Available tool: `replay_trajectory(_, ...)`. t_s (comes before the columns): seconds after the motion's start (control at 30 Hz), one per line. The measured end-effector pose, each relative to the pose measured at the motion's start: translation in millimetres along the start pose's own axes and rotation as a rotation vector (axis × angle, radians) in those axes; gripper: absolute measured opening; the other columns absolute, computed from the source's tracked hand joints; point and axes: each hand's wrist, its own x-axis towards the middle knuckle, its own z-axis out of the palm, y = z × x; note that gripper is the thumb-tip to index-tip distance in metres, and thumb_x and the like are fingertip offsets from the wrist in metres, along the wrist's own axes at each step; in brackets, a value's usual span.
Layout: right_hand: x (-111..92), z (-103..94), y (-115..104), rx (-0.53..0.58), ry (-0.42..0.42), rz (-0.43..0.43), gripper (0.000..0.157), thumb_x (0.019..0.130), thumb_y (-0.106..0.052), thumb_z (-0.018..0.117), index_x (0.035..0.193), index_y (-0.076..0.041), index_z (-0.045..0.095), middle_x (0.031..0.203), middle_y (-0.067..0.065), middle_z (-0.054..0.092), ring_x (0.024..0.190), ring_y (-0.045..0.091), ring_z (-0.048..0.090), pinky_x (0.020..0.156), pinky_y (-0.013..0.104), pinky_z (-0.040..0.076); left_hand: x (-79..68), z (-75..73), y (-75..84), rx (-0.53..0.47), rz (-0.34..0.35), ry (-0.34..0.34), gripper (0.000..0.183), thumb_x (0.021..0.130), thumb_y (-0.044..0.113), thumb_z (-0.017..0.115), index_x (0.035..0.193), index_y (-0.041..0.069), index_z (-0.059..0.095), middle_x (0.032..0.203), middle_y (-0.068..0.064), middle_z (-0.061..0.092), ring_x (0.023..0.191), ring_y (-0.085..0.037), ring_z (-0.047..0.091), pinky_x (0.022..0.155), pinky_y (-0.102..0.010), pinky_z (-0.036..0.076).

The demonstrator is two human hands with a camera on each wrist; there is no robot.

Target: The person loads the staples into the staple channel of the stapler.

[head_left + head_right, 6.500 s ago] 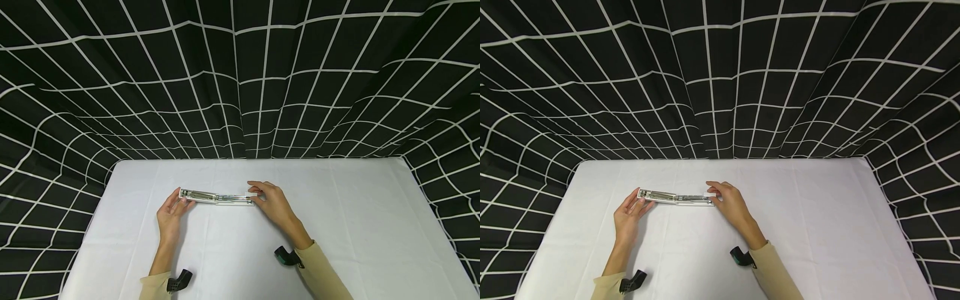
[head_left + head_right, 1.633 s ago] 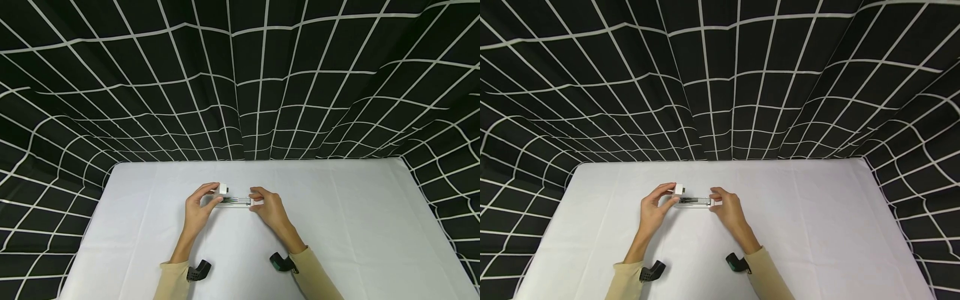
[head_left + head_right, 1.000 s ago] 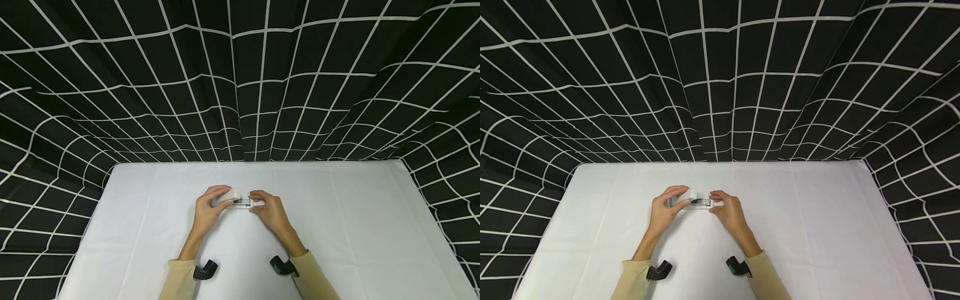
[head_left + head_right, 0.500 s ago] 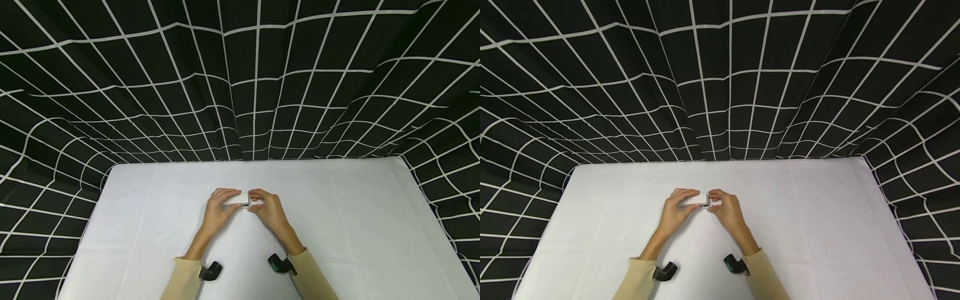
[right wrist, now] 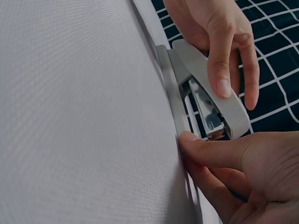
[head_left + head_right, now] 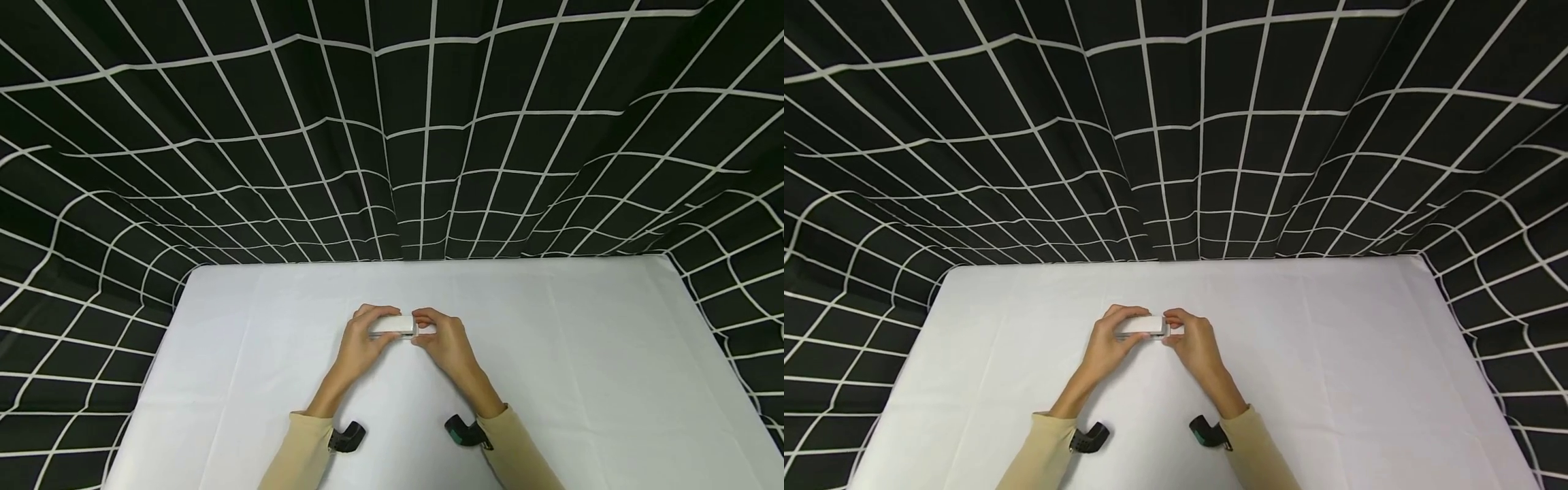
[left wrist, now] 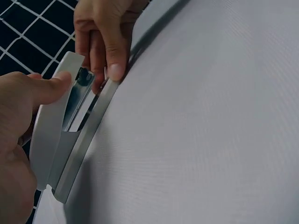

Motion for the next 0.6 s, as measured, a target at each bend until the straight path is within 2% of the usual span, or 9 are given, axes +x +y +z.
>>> replay_trajectory(0.17,1.2,0.0,-0.5,-0.007,0.005,0.007,0.047,0.07,0.008,0.083,0.114,0.001,0.069,0.099,0.012,0.073,0.092,0.025,0.069,0.074,0.036,0.061,1.4,-0.9,-2.6,-0.008,0.04,-0.008,0.049,0.074,0.008,0.084,0.12,0.013,0.069,0.107,0.0,0.07,0.1,-0.017,0.059,0.089,-0.038,0.051)
replay_trajectory(0.3,2.3,0.2,-1.3,-0.033,0.009,-0.002,0.047,0.07,0.009,0.082,0.115,0.001,0.068,0.098,0.012,0.073,0.091,0.024,0.069,0.073,0.035,0.061,3.4,0.3,-1.6,0.009,0.042,-0.022,0.056,0.076,0.008,0.082,0.129,0.011,0.064,0.111,0.001,0.071,0.103,-0.017,0.058,0.092,-0.038,0.048)
replay_trajectory(0.4,1.4,3.4,-4.5,-0.076,-0.002,-0.036,0.048,0.071,0.011,0.08,0.117,0.003,0.066,0.098,0.015,0.071,0.089,0.025,0.07,0.071,0.031,0.061,1.2,0.9,-0.3,0.085,0.03,-0.035,0.055,0.08,0.012,0.081,0.131,0.011,0.062,0.118,-0.001,0.069,0.11,-0.019,0.057,0.097,-0.04,0.044)
replay_trajectory(0.5,-1.6,4.8,-8.6,-0.115,-0.024,-0.055,0.051,0.073,0.012,0.079,0.121,0.003,0.064,0.102,0.018,0.069,0.09,0.027,0.07,0.072,0.027,0.061,-2.4,-0.9,-1.1,0.209,0.056,-0.025,0.056,0.082,0.02,0.08,0.134,0.011,0.059,0.127,-0.004,0.064,0.118,-0.022,0.053,0.101,-0.044,0.041)
replay_trajectory(0.57,-4.8,1.8,-9.2,-0.141,-0.03,-0.047,0.054,0.074,0.009,0.08,0.124,0.002,0.062,0.109,0.019,0.068,0.091,0.027,0.069,0.073,0.029,0.061,-4.0,-4.5,-2.0,0.267,0.065,-0.018,0.06,0.083,0.023,0.08,0.136,0.009,0.057,0.133,-0.008,0.06,0.124,-0.027,0.05,0.104,-0.047,0.039)
replay_trajectory(0.6,-6.7,-1.0,-8.9,-0.155,-0.03,-0.039,0.055,0.074,0.007,0.081,0.125,0.002,0.062,0.113,0.019,0.067,0.096,0.029,0.068,0.078,0.033,0.061,-4.8,-7.0,-2.4,0.289,0.064,-0.018,0.062,0.082,0.026,0.08,0.137,0.009,0.055,0.135,-0.011,0.057,0.126,-0.029,0.048,0.106,-0.048,0.037)
